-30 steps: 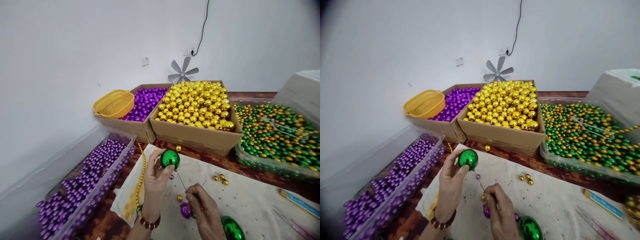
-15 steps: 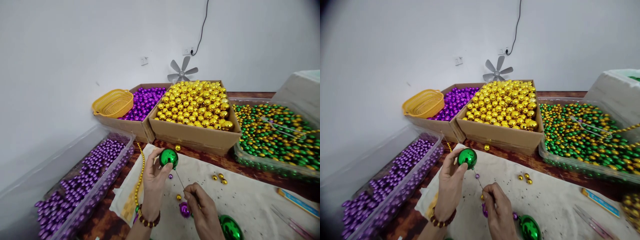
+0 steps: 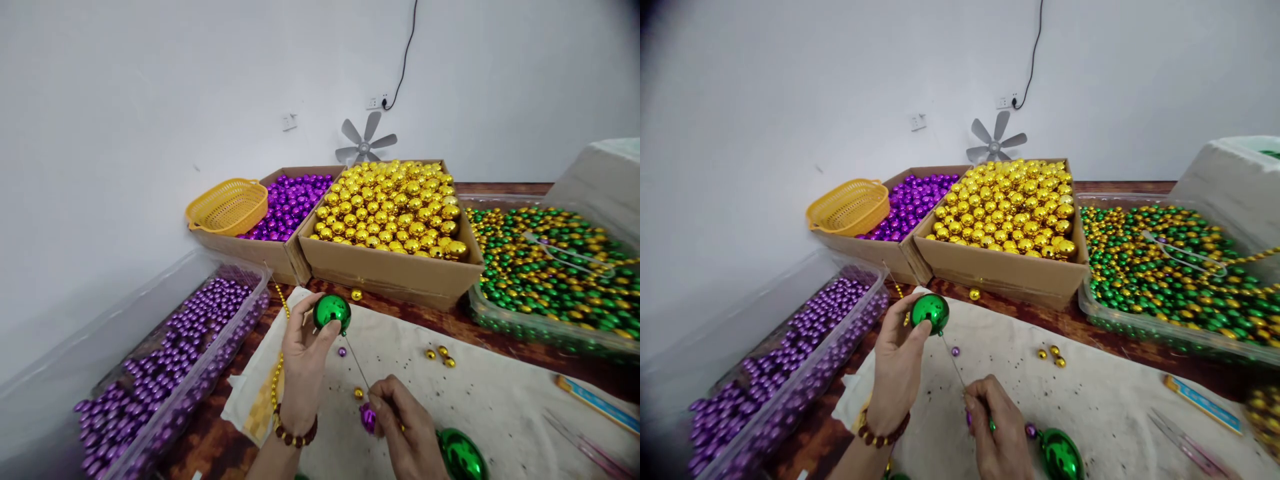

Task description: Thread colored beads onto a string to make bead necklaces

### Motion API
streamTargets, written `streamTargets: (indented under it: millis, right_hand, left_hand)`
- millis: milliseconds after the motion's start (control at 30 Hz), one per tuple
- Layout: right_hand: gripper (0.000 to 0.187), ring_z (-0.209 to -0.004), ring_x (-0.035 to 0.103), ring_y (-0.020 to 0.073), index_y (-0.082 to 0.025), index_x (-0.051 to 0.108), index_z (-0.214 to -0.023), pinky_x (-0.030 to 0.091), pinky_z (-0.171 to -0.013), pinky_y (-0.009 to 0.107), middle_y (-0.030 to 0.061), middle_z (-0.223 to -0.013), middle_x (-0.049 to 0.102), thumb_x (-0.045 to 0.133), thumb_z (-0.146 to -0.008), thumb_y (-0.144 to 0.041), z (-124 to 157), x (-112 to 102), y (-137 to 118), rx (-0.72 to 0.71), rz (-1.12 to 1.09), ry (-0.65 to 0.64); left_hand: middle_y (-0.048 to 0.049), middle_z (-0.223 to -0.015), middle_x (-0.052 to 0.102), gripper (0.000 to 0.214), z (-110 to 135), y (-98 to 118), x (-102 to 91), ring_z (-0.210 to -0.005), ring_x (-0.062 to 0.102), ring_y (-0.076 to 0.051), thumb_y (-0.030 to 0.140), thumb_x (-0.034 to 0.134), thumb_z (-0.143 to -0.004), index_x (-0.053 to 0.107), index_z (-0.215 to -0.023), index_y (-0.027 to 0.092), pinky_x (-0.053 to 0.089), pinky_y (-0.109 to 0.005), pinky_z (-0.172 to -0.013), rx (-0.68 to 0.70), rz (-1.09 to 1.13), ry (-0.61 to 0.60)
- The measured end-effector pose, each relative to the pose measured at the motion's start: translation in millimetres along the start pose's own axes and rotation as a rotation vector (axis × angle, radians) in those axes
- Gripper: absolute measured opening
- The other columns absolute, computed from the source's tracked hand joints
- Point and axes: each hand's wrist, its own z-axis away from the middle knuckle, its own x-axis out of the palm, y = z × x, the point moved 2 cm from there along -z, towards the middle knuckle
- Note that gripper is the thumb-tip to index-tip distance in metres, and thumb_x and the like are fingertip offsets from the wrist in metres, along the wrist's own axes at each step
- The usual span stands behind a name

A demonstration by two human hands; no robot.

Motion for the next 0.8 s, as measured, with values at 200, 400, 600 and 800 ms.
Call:
streamTargets:
  millis: [200, 400, 600, 800]
  right_hand:
    - [0.033, -0.052, 0.047, 0.0122, -0.020, 0.054, -0.073, 0.039, -0.051, 0.022, -0.0012, -0.062, 0.049, 0.043, -0.093, -0.044, 11, 0, 6, 0.031, 0.029, 0.035]
    - [0.029, -0.056, 0.047, 0.0123, -0.020, 0.050, -0.074, 0.039, -0.054, 0.022, -0.0022, -0.063, 0.046, 0.043, -0.094, -0.039, -1, 0, -4, 0.027, -0.046, 0.035]
    - [0.025, -0.057, 0.047, 0.0124, -0.020, 0.049, -0.078, 0.039, -0.053, 0.022, -0.0025, -0.064, 0.047, 0.043, -0.095, -0.037, -18, -4, -18, 0.017, -0.089, -0.015]
    - [0.021, -0.061, 0.050, 0.0129, -0.019, 0.052, -0.079, 0.041, -0.060, 0.023, -0.0022, -0.063, 0.053, 0.049, -0.093, -0.034, -41, -28, -26, 0.002, -0.107, 0.064]
  left_hand:
    - [-0.0038, -0.112, 0.060, 0.035, -2, -2, 1.6, -0.093, 0.058, -0.016, 0.027, 0.067, -0.078, 0.057, -0.112, 0.025, 0.049, -0.023, -0.076, -0.008, 0.054, 0.002]
    - [-0.0059, -0.114, 0.058, 0.038, 11, -2, 4.3, -0.098, 0.057, -0.019, 0.027, 0.069, -0.077, 0.056, -0.113, 0.024, 0.048, -0.028, -0.082, 0.005, -0.036, -0.084]
    - [-0.0068, -0.115, 0.055, 0.042, 30, -7, 9.1, -0.105, 0.055, -0.023, 0.025, 0.070, -0.076, 0.056, -0.115, 0.025, 0.047, -0.033, -0.089, 0.061, -0.151, -0.185]
    - [-0.0077, -0.117, 0.056, 0.030, 6, -18, -11.5, -0.103, 0.057, -0.022, 0.029, 0.056, -0.087, 0.057, -0.117, 0.025, 0.047, -0.035, -0.086, 0.077, -0.328, -0.208]
